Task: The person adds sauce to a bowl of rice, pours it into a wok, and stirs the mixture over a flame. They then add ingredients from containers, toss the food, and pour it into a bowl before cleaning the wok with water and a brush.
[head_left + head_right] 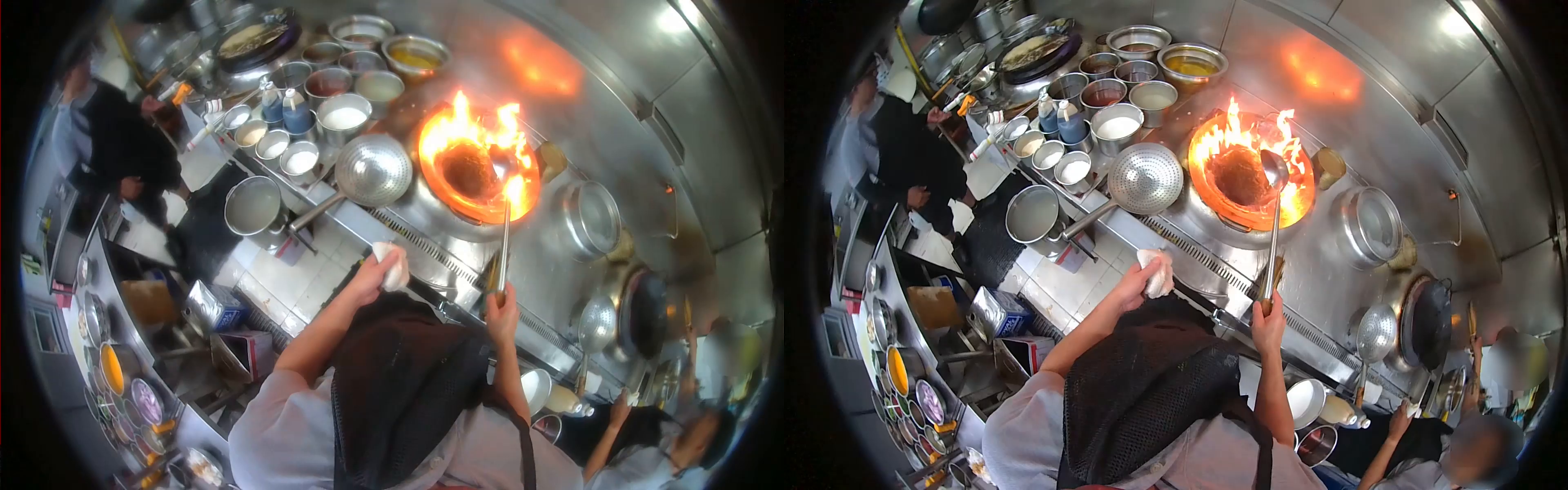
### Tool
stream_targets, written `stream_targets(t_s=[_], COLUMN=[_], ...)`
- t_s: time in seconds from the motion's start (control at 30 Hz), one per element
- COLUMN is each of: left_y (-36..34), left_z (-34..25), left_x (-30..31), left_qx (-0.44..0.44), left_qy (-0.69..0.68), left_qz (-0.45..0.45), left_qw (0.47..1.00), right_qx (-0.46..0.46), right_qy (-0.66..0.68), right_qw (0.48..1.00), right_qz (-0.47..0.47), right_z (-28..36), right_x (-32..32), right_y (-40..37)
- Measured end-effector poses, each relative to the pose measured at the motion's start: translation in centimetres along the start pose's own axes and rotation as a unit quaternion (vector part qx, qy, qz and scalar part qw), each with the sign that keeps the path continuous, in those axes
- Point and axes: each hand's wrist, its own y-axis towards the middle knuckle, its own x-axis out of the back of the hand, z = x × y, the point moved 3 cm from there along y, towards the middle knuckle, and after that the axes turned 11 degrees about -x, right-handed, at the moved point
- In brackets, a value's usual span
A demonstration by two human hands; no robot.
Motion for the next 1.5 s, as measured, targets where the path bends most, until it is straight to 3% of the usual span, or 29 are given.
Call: stream_targets(t_s=[0.03, 0.1, 0.23, 0.3, 0.37, 0.5, 0.63, 0.83, 1.03, 1.1, 1.17, 1.23, 1.27, 1.33, 1.37, 1.43, 1.5], left_y=[-0.3, -1.0, -2.3, -2.7, -3.1, -5.0, -7.5, -10.5, -11.8, -12.0, -11.5, -11.2, -10.9, -10.6, -10.4, -9.9, -9.4], left_z=[-0.2, -1.2, -2.8, -3.9, -4.7, -8.7, -13.1, -16.0, -18.5, -18.2, -20.5, -21.6, -22.3, -22.9, -23.1, -24.7, -25.4], left_x=[0.5, 1.7, 6.0, 9.1, 12.9, 19.9, 26.6, 34.8, 36.0, 36.7, 35.6, 35.2, 34.9, 35.5, 35.7, 35.0, 34.6], left_qx=[0.003, -0.006, -0.002, -0.016, 0.016, 0.050, 0.068, 0.059, 0.049, 0.057, 0.046, 0.068, 0.068, 0.063, 0.060, 0.056, 0.052], left_qy=[-0.006, -0.025, -0.060, -0.055, -0.051, -0.005, 0.000, -0.026, 0.006, -0.028, 0.038, 0.059, 0.072, 0.101, 0.129, 0.161, 0.195], left_qz=[-0.013, -0.037, -0.114, -0.108, -0.147, -0.133, -0.177, -0.299, -0.371, -0.387, -0.377, -0.372, -0.378, -0.369, -0.361, -0.349, -0.336], left_qw=[1.000, 0.999, 0.992, 0.992, 0.988, 0.990, 0.982, 0.952, 0.927, 0.920, 0.924, 0.924, 0.920, 0.922, 0.922, 0.921, 0.920], right_qx=[0.002, -0.034, -0.052, -0.051, -0.077, -0.067, -0.064, -0.091, -0.132, -0.206, -0.215, -0.248, -0.246, -0.267, -0.263, -0.267, -0.250], right_qy=[-0.001, 0.175, 0.268, 0.298, 0.397, 0.458, 0.471, 0.437, 0.347, 0.376, 0.397, 0.499, 0.502, 0.635, 0.637, 0.706, 0.724], right_qw=[1.000, 0.982, 0.950, 0.941, 0.898, 0.864, 0.850, 0.882, 0.923, 0.899, 0.886, 0.820, 0.819, 0.699, 0.698, 0.607, 0.586], right_qz=[0.005, 0.060, 0.148, 0.150, 0.174, 0.197, 0.227, 0.153, 0.099, 0.095, 0.104, 0.133, 0.132, 0.195, 0.194, 0.248, 0.264], right_z=[0.6, 1.8, 7.8, 11.4, 15.1, 24.7, 33.3, 41.9, 46.1, 47.1, 47.6, 48.4, 48.6, 48.8, 48.7, 48.4, 47.9], right_x=[-0.3, -1.7, -4.7, -7.1, -10.2, -17.5, -26.2, -37.6, -42.2, -42.7, -43.6, -43.9, -43.4, -42.3, -41.6, -40.4, -39.2], right_y=[0.4, 1.1, 3.1, 4.5, 6.2, 10.8, 19.4, 32.0, 37.4, 38.3, 39.6, 40.0, 40.2, 39.7, 39.3, 38.5, 37.5])
